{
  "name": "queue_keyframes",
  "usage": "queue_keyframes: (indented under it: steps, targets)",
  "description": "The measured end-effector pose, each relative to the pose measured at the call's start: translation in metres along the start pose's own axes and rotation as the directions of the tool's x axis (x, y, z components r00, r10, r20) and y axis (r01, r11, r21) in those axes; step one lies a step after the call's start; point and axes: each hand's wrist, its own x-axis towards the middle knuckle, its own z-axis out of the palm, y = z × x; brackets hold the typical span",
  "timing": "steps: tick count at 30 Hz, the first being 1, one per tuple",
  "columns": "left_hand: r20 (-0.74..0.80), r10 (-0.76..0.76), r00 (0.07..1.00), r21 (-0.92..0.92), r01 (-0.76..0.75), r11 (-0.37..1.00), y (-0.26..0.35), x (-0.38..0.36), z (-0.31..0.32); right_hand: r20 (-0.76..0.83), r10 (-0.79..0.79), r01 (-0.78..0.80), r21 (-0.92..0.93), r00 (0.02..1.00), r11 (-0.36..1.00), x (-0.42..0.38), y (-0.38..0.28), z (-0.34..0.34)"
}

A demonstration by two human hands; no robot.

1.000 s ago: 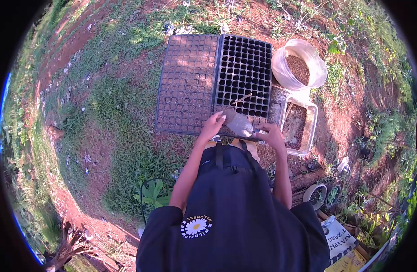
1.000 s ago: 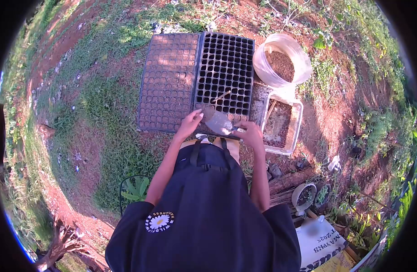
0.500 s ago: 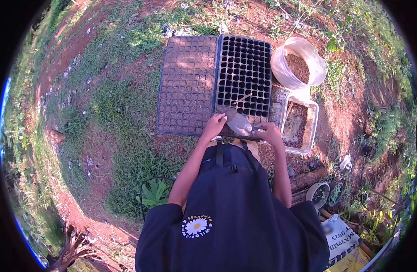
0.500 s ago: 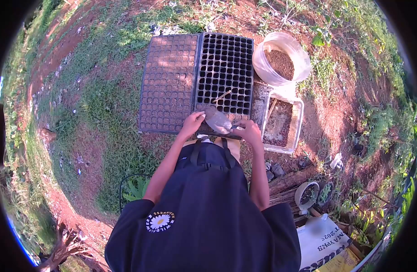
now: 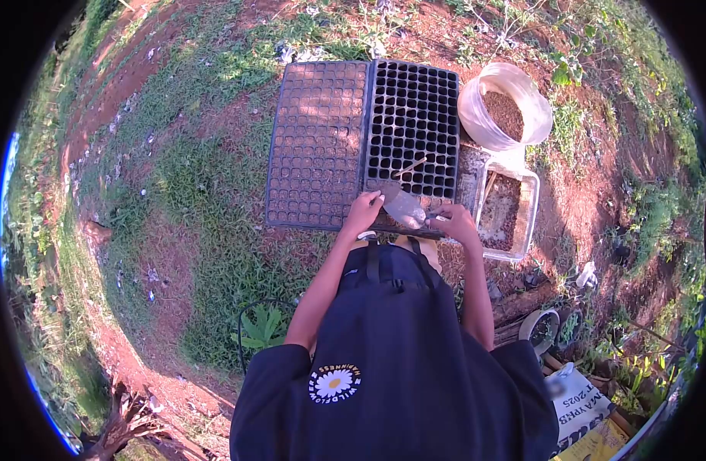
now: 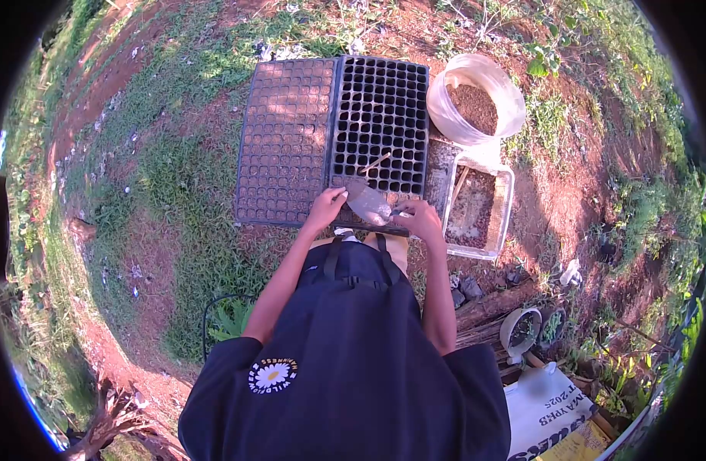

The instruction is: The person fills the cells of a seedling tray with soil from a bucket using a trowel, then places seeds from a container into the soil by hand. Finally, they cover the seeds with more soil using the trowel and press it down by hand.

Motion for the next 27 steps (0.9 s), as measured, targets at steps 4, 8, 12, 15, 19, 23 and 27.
queue_keyframes:
  steps: [4,8,12,15,19,23,27]
  targets:
    - [0.034,-0.012,0.999,0.008,0.012,1.000,-0.005,0.000,0.000,-0.037,-0.132,0.132,-0.007,0.991,0.991,-0.004,0.004,0.003]
    - [0.026,-0.016,1.000,0.005,0.016,1.000,0.002,-0.004,-0.003,-0.026,-0.079,0.080,0.040,0.997,0.996,-0.007,0.002,0.002]
    - [0.036,-0.002,0.999,0.016,0.002,1.000,0.002,-0.006,-0.004,-0.085,-0.195,0.193,-0.031,0.977,0.981,-0.003,0.018,0.006]
    - [0.018,-0.021,1.000,-0.042,0.022,0.999,-0.008,-0.004,-0.002,-0.124,-0.139,0.136,-0.033,0.982,0.990,-0.009,0.024,0.002]
    - [-0.068,-0.004,0.998,-0.126,-0.004,0.992,-0.023,-0.003,-0.011,-0.141,-0.091,0.092,-0.001,0.986,0.996,-0.037,-0.005,-0.029]
    - [-0.160,-0.048,0.986,-0.196,0.016,0.981,-0.026,-0.003,-0.017,-0.204,-0.134,0.133,-0.018,0.970,0.991,-0.059,-0.022,-0.075]
    - [-0.164,-0.035,0.986,-0.209,0.000,0.978,-0.022,-0.002,-0.022,-0.218,-0.037,0.053,0.066,0.975,0.996,-0.071,-0.042,-0.140]
